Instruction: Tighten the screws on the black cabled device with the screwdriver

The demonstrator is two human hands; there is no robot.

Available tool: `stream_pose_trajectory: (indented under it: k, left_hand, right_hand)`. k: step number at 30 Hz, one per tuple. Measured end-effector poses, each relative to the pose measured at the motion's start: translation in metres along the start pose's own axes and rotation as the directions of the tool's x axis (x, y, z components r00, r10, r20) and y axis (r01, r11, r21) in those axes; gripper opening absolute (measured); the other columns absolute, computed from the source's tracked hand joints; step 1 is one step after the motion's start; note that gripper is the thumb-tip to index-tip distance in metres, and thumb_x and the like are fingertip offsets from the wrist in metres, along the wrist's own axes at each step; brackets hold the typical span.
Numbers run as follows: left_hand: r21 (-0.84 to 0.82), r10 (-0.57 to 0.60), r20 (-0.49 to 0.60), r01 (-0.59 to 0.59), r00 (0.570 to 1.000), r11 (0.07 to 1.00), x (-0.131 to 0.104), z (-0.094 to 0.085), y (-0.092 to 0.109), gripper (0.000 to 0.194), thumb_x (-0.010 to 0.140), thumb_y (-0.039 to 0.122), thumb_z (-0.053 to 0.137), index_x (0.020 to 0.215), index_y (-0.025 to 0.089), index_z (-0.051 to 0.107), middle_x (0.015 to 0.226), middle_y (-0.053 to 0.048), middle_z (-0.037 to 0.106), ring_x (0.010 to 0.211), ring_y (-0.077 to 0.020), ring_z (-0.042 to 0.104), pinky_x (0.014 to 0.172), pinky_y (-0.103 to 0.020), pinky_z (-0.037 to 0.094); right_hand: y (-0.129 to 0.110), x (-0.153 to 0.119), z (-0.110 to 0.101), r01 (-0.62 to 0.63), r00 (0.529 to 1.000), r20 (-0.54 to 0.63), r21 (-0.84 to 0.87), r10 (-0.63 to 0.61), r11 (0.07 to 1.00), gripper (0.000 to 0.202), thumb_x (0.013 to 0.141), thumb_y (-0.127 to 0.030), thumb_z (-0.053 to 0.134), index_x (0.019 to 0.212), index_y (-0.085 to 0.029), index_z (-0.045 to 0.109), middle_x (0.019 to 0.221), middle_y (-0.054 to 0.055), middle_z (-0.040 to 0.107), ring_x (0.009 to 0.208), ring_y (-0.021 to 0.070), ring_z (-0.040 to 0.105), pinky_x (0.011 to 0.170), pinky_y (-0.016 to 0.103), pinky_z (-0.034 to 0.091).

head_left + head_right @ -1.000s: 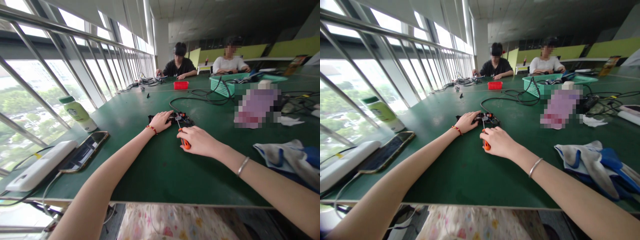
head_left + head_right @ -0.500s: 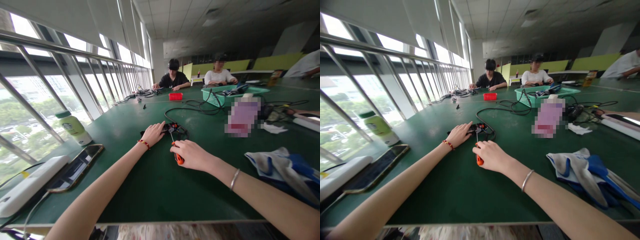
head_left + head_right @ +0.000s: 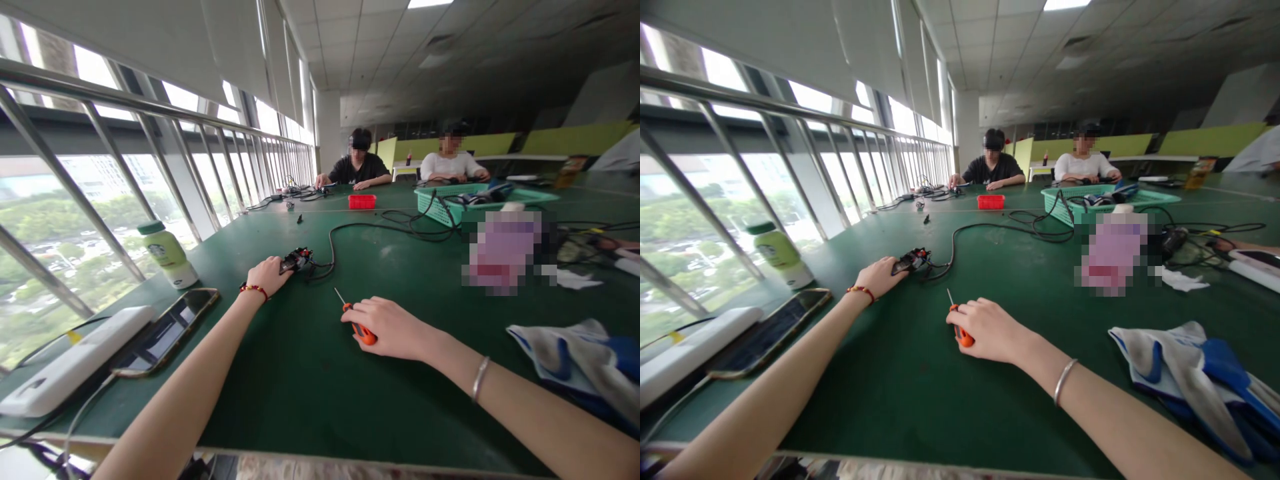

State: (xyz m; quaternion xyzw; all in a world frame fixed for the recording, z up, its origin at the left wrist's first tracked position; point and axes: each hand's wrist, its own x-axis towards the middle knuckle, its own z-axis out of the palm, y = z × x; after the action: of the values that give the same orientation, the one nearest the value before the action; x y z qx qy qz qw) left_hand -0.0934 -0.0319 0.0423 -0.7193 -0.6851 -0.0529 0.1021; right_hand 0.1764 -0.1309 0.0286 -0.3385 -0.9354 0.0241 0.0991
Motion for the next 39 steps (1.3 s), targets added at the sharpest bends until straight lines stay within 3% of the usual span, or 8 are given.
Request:
stream_pose_trajectory:
  k: [3,7,10,16,21,30,35,39]
  left_hand:
    - [-0.004,-0.163,-0.011,0.163,0.987,0.987,0.001,-0.004,-0.016,0.034,0.085,0.045,0.045,0.101,0.017,0.058,0.106,-0.014,0.067,0.094,-0.0311,0.065,0.069,-0.037,0.050]
    - [0.014,-0.384,-0.105,0.387,0.918,0.922,0.001,-0.009,-0.034,0.037,0.086,0.041,0.042,0.107,0.013,0.055,0.102,-0.018,0.067,0.094,-0.0337,0.065,0.070,-0.039,0.049]
    - [0.016,-0.409,-0.235,0.424,0.882,0.905,0.000,-0.009,-0.040,0.034,0.088,0.034,0.040,0.110,0.013,0.053,0.105,-0.017,0.064,0.097,-0.0326,0.062,0.070,-0.038,0.048]
    - [0.118,-0.282,-0.264,0.321,0.922,0.940,0.001,0.006,-0.041,0.029,0.085,0.022,0.046,0.112,0.014,0.052,0.111,-0.015,0.059,0.104,-0.0300,0.056,0.074,-0.036,0.047]
    - [0.165,-0.228,-0.332,0.294,0.915,0.942,0.003,0.016,-0.046,0.029,0.085,0.023,0.047,0.112,0.013,0.053,0.108,-0.014,0.058,0.102,-0.0305,0.055,0.074,-0.037,0.046]
    - [0.187,-0.068,-0.565,0.207,0.822,0.960,-0.001,0.006,-0.042,0.028,0.083,0.018,0.047,0.109,0.014,0.057,0.112,-0.017,0.056,0.097,-0.0307,0.054,0.074,-0.038,0.042]
    - [0.239,0.193,-0.584,-0.061,0.789,0.969,-0.003,0.007,-0.009,0.026,0.084,0.019,0.050,0.109,0.017,0.059,0.105,-0.013,0.061,0.094,-0.0283,0.056,0.077,-0.038,0.040]
    - [0.295,0.463,-0.522,-0.358,0.717,0.886,-0.002,0.013,0.032,0.027,0.088,0.020,0.050,0.113,0.019,0.057,0.103,-0.010,0.064,0.092,-0.0236,0.057,0.081,-0.036,0.039]
  right_hand:
    - [0.001,0.000,0.001,-0.009,1.000,0.019,0.027,0.009,1.000,0.035,0.082,-0.022,0.055,0.115,-0.017,0.062,0.106,0.007,0.067,0.093,0.0199,0.062,0.089,0.038,0.047]
    - [0.002,0.001,0.002,-0.024,0.998,0.054,0.060,0.021,0.998,0.037,0.082,-0.025,0.055,0.118,-0.017,0.060,0.108,0.007,0.067,0.094,0.0198,0.062,0.091,0.039,0.046]
    - [0.003,0.001,0.002,-0.026,0.998,0.055,0.072,0.022,0.997,0.037,0.082,-0.025,0.054,0.118,-0.017,0.061,0.109,0.007,0.066,0.094,0.0198,0.061,0.092,0.040,0.046]
    - [0.003,0.000,0.004,-0.030,0.999,0.045,0.075,0.027,0.997,0.038,0.082,-0.026,0.054,0.119,-0.016,0.060,0.109,0.007,0.066,0.095,0.0205,0.061,0.092,0.041,0.045]
    - [0.003,0.000,0.004,-0.019,0.999,0.040,0.072,0.016,0.997,0.038,0.082,-0.024,0.053,0.118,-0.016,0.060,0.109,0.007,0.067,0.095,0.0201,0.061,0.092,0.040,0.045]
    - [0.007,0.006,0.015,-0.117,0.985,-0.116,0.088,0.127,0.989,0.025,0.083,-0.028,0.055,0.105,-0.018,0.062,0.097,0.005,0.067,0.084,0.0185,0.061,0.085,0.038,0.049]
    - [0.019,0.012,0.026,-0.293,0.868,-0.381,0.128,0.319,0.948,0.029,0.083,-0.020,0.053,0.112,-0.017,0.055,0.106,0.009,0.063,0.098,0.0224,0.060,0.089,0.040,0.050]
    - [0.036,0.013,0.029,-0.320,0.750,-0.569,0.137,0.339,0.937,0.040,0.085,-0.023,0.051,0.124,-0.016,0.046,0.127,0.015,0.055,0.124,0.0272,0.047,0.103,0.045,0.041]
